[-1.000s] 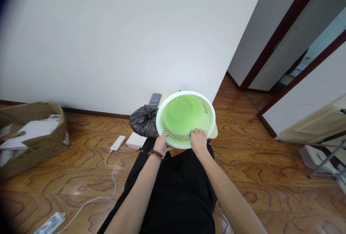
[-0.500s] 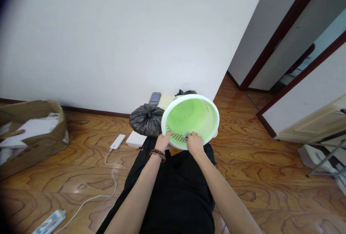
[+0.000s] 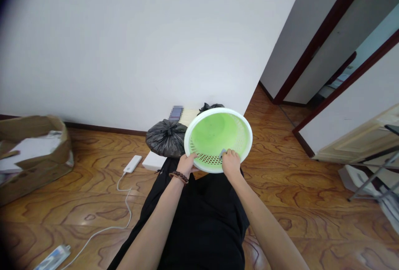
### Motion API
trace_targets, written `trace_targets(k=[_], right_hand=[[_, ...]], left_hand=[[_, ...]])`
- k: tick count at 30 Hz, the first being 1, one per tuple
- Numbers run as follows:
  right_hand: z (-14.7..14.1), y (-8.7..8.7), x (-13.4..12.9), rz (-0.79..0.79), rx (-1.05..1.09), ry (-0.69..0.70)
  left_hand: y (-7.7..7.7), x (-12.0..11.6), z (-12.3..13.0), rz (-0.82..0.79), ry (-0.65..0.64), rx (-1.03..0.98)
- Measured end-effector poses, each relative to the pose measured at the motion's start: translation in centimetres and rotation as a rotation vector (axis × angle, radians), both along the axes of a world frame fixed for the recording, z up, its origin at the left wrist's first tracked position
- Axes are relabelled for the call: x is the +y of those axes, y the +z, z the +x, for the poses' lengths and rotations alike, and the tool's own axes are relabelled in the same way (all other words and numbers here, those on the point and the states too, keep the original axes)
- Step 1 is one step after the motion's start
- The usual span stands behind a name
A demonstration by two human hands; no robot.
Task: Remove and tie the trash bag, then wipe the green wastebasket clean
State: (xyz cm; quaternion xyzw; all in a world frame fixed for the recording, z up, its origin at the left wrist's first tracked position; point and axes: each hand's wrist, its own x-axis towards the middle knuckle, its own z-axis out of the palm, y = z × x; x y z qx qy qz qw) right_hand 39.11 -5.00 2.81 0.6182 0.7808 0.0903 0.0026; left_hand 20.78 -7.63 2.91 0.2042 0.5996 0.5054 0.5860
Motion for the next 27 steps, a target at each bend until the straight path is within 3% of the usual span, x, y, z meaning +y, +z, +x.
trace_targets(k=[4,7,12,16,20,23,27], right_hand=[[-0.5,0.9,0.5,0.002,0.028,-0.057],[-1.8,1.1,0.5,-0.086,0.101,-0.093],[-4.3,0.5,-0.5,-0.182,0.198,0.031],[-2.9,1.2,0.0,-0.170,0.099,0.010],[-0.7,2.3,1.2,-0.042,0.036,-0.031],[-0.8,1.8,1.2,-0.034,0.051,-0.033],[-2.7,-0.1,0.0,-0.195,0.177,-0.013]], left_hand=[[-0.2,-0.1,0.2,0.022,0.057,-0.062],[-0.5,-0.1,1.0,0.036,0.104,-0.112],[-1.1,0.0,1.6,0.064,0.116,-0.066],[-0.7,-0.1,1.2,0.070,0.127,-0.078],[-0.1,-0.1,1.0,0.082,0.142,-0.107],[-0.2,-0.1,1.1,0.088,0.139,-0.098],[-1.0,-0.2,1.3,0.114,0.133,-0.027]])
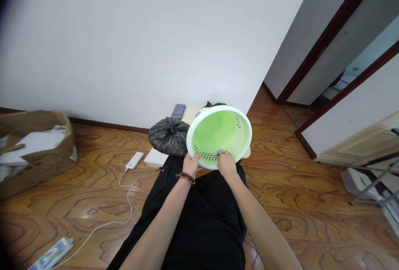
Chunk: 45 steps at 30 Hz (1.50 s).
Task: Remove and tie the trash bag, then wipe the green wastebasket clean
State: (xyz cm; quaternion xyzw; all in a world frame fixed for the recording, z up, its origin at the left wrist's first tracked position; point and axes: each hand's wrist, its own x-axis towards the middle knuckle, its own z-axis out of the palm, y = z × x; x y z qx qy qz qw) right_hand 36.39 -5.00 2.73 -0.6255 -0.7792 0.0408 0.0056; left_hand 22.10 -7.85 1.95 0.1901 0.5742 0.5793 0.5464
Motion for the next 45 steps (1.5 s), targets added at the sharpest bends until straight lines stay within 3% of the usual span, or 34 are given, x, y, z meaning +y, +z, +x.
trace_targets(k=[3,6,13,18,22,25,30,33,39,45], right_hand=[[-0.8,-0.8,-0.6,-0.075,0.077,0.042],[-0.1,-0.7,-0.5,-0.063,0.017,0.050],[2.6,-0.3,0.2,0.088,-0.133,-0.064],[0.8,-1.2,-0.2,-0.046,0.023,-0.092],[-0.5,-1.5,-0.6,-0.078,0.110,0.013],[0.0,-1.0,-0.4,-0.041,0.007,0.065],[2.5,0.0,0.7,0.089,-0.171,-0.029],[3.2,0.0,0.8,0.150,-0.187,-0.019],[2.4,-1.2,0.0,0.179,-0.111,-0.054],[1.3,-1.6,-0.2,0.069,0.062,-0.065]], left_hand=[[-0.7,0.0,0.1,0.060,-0.009,0.087],[-0.9,0.0,0.1,0.063,-0.027,0.135],[0.0,-0.1,0.3,-0.016,-0.062,-0.013],[-0.9,0.1,0.3,0.056,-0.029,0.128],[-1.1,0.1,0.3,0.045,-0.028,0.195],[-0.7,0.2,0.2,0.030,-0.014,0.194],[0.0,0.3,0.2,0.009,-0.035,0.060],[0.4,0.2,0.2,-0.023,-0.048,-0.017],[0.1,0.1,0.2,-0.008,-0.042,0.009],[-1.1,0.4,0.4,0.069,-0.022,0.075]])
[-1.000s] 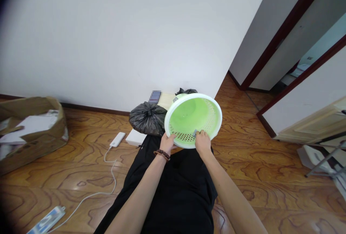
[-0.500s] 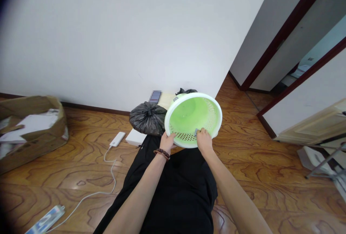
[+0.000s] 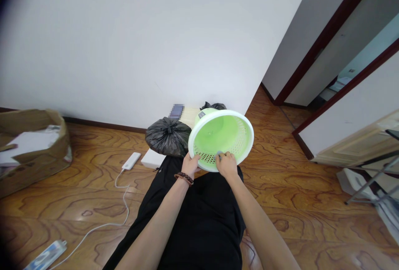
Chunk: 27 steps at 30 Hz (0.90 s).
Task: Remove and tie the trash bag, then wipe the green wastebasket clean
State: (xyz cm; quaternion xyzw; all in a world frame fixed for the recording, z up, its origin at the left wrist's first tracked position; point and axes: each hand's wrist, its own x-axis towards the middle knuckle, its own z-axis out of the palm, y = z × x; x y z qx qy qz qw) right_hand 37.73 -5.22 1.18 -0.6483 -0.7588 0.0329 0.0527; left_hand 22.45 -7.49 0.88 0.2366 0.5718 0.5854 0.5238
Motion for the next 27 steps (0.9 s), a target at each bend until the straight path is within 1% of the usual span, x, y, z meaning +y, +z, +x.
trace_targets(k=[4,6,8,12,15,17,20,23,25,27], right_hand=[[-1.2,-0.5,-0.6,-0.046,0.079,0.081],[-1.6,-0.6,-0.9,-0.036,0.036,0.098],[-1.6,-0.4,-1.0,0.000,-0.056,0.116],[-0.3,0.6,-0.3,0.107,-0.232,0.170],[1.2,1.2,0.7,0.148,-0.283,0.128],[1.8,1.1,1.3,0.142,-0.263,0.080],[1.4,0.2,1.3,0.058,-0.159,0.060],[-0.2,-1.0,0.5,-0.046,-0.009,0.110],[-1.2,-1.6,-0.2,-0.075,0.072,0.160],[-1.5,-1.7,-0.6,-0.084,0.100,0.201]], left_hand=[[-0.5,0.1,-0.1,0.002,0.016,0.031],[-0.7,0.1,-0.2,0.003,0.020,0.042],[-0.7,0.1,-0.1,-0.002,0.018,0.036],[0.2,-0.1,0.0,-0.047,-0.002,-0.049],[1.1,-0.3,0.0,-0.085,-0.017,-0.123],[1.5,-0.4,0.0,-0.096,-0.021,-0.146],[1.4,-0.5,0.0,-0.091,-0.012,-0.117],[0.7,-0.4,0.0,-0.058,0.010,0.000],[0.3,-0.4,0.0,-0.034,0.012,0.067],[0.0,-0.3,-0.1,-0.020,0.007,0.092]])
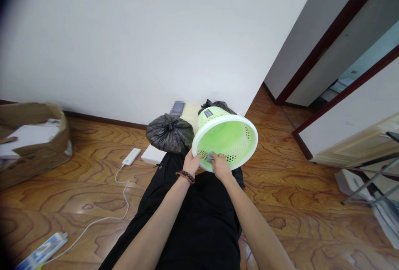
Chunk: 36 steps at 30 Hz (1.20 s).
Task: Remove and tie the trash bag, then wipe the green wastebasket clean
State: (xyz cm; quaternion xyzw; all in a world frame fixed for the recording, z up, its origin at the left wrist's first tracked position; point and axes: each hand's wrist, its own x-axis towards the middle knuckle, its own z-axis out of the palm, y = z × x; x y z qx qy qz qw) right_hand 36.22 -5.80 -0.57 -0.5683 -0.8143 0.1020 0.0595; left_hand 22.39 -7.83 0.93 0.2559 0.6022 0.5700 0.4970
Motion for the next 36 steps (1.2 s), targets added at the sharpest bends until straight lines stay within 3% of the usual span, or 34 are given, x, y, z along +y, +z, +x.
trace_targets(k=[8,12,17,23,27,32,36], right_hand=[[3.5,1.7,1.1,0.183,-0.190,-0.085],[3.2,1.7,0.8,0.225,-0.214,-0.073],[2.2,1.5,0.3,0.190,-0.240,-0.098],[2.6,2.4,1.3,0.174,-0.333,-0.110],[1.2,2.5,1.4,0.057,-0.295,-0.141],[-1.0,2.6,0.6,-0.005,-0.148,-0.054],[-0.4,3.3,0.5,0.038,-0.213,-0.044]], left_hand=[[1.1,0.0,0.0,-0.056,-0.011,-0.208],[1.7,-0.3,0.1,-0.062,0.011,-0.231],[2.1,-0.5,0.1,-0.073,0.003,-0.223],[2.1,-0.5,0.2,-0.073,0.003,-0.237],[1.6,-0.3,0.3,-0.061,0.001,-0.229],[1.0,0.0,0.3,-0.028,0.020,-0.158],[1.3,0.0,0.3,-0.050,0.005,-0.212]])
